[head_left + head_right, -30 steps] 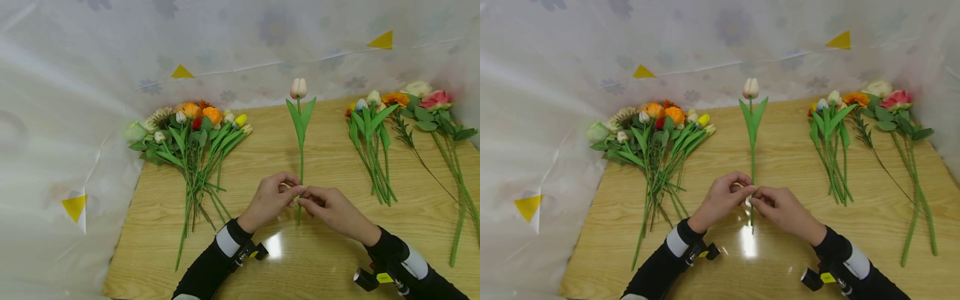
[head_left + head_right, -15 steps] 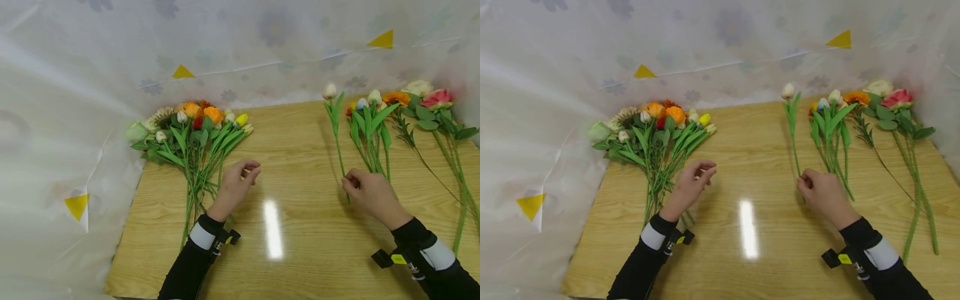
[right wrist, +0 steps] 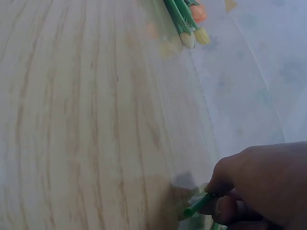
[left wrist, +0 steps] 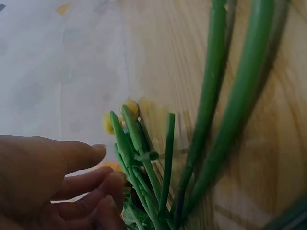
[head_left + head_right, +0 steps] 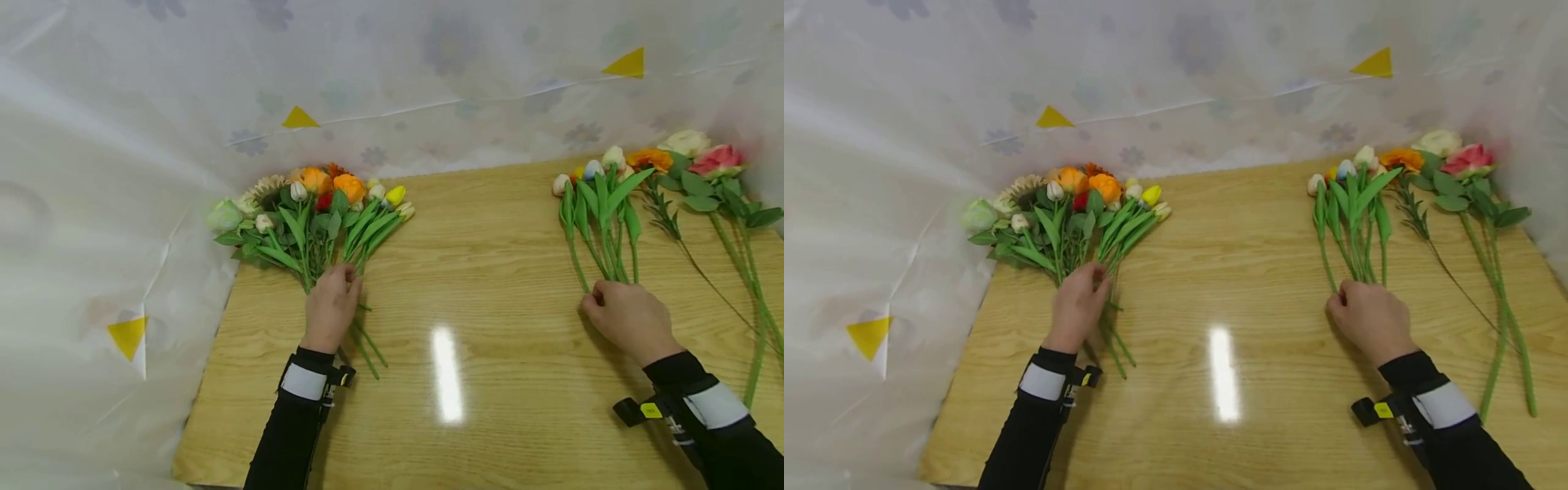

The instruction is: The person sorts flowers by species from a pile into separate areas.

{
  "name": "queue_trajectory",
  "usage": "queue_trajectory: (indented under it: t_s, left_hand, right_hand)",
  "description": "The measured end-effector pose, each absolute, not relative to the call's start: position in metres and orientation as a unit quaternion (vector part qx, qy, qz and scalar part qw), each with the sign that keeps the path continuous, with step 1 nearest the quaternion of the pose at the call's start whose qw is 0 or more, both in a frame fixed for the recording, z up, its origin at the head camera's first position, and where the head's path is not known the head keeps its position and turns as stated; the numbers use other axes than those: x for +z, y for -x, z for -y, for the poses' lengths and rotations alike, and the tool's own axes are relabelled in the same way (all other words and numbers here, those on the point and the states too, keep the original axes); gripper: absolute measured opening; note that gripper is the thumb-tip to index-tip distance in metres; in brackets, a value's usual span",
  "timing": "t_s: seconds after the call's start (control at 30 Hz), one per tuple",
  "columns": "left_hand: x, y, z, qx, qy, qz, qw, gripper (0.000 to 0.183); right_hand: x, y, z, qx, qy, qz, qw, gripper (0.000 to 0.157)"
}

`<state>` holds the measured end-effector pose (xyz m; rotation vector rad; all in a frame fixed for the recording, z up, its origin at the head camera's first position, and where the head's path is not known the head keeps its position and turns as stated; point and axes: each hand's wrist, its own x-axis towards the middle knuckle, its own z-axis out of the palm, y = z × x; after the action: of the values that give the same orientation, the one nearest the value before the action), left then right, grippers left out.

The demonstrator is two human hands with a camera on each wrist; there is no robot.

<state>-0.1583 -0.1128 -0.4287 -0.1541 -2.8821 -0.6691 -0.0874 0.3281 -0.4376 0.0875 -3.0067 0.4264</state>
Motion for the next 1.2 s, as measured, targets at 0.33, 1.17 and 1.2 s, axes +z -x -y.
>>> queue_trajectory:
  t_s: [0.33,1.17,1.2]
  left_hand:
    - [-0.439,0.160,0.119,-0.118,0.035,0.987,0.103,0.025]
    - [-0.445,0.171,0.120,-0.043,0.000,0.989,0.139,0.016]
    - [-0.444,0.172,0.120,-0.033,-0.002,0.990,0.138,0.016]
  right_hand:
    - [-0.441,0.087,-0.332,0.144,-0.009,0.989,0.044,0.043]
    - [-0.427,0.079,-0.313,0.171,-0.054,0.982,0.055,0.033]
    - [-0.427,0.079,-0.313,0.173,-0.054,0.982,0.053,0.032]
